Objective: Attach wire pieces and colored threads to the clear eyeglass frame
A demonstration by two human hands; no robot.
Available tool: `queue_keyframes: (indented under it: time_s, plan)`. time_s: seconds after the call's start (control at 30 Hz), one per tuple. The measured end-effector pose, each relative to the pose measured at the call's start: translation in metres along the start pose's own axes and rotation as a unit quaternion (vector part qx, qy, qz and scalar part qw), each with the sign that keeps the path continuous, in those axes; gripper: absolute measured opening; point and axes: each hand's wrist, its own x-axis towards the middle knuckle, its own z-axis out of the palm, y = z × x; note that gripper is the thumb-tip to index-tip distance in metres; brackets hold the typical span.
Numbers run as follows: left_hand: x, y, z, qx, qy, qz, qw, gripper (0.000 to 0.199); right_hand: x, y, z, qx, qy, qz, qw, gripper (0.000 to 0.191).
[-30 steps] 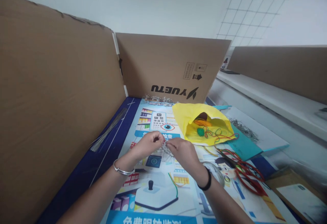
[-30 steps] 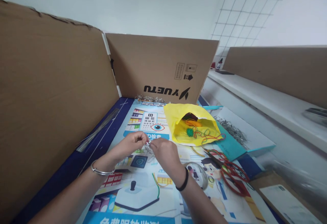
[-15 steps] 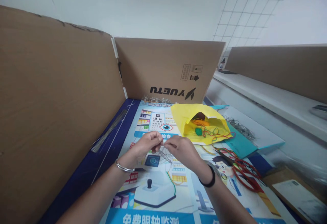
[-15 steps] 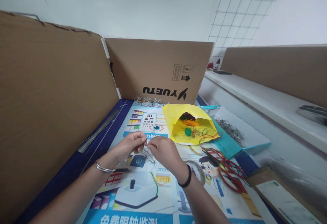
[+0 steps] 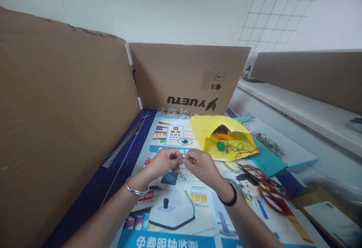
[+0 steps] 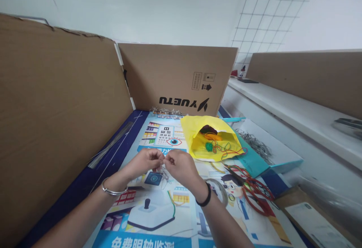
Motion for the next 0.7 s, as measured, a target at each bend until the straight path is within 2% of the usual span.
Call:
queue_keyframes:
  time_s: [0.07,0.13,0.23,0.3,0.4,0.5,0.7]
  plan:
    - [-0.003,0.004,0.002,0.1,0.036,0.034,0.994,0.007,-0.001,-0.002,0.003,-0.011,0.009,-0.005,1.0,0.015]
    - [-0.007,0.009,0.004,0.197,0.069,0.079,0.975,0.011,-0.003,-0.003,0.005,-0.019,0.016,-0.017,1.0,0.016]
    - [-0.009,0.012,0.004,0.251,0.074,0.117,0.958,0.014,-0.004,-0.005,0.004,-0.02,0.017,-0.029,0.999,0.016]
    - [-0.009,0.01,0.002,0.211,0.058,0.103,0.97,0.012,-0.003,-0.005,0.001,-0.003,0.009,-0.037,0.999,0.016]
    - [-0.005,0.005,-0.002,0.062,0.019,0.052,0.997,0.007,-0.001,-0.001,-0.008,0.026,0.005,-0.059,0.998,0.017]
    - [-0.002,0.003,-0.006,-0.046,-0.006,0.022,0.999,0.012,0.001,0.005,-0.014,0.021,0.026,-0.085,0.996,0.014]
    - [0.0,0.001,-0.008,-0.079,-0.023,0.025,0.996,0.018,0.0,0.007,-0.006,-0.028,0.044,-0.165,0.985,0.011]
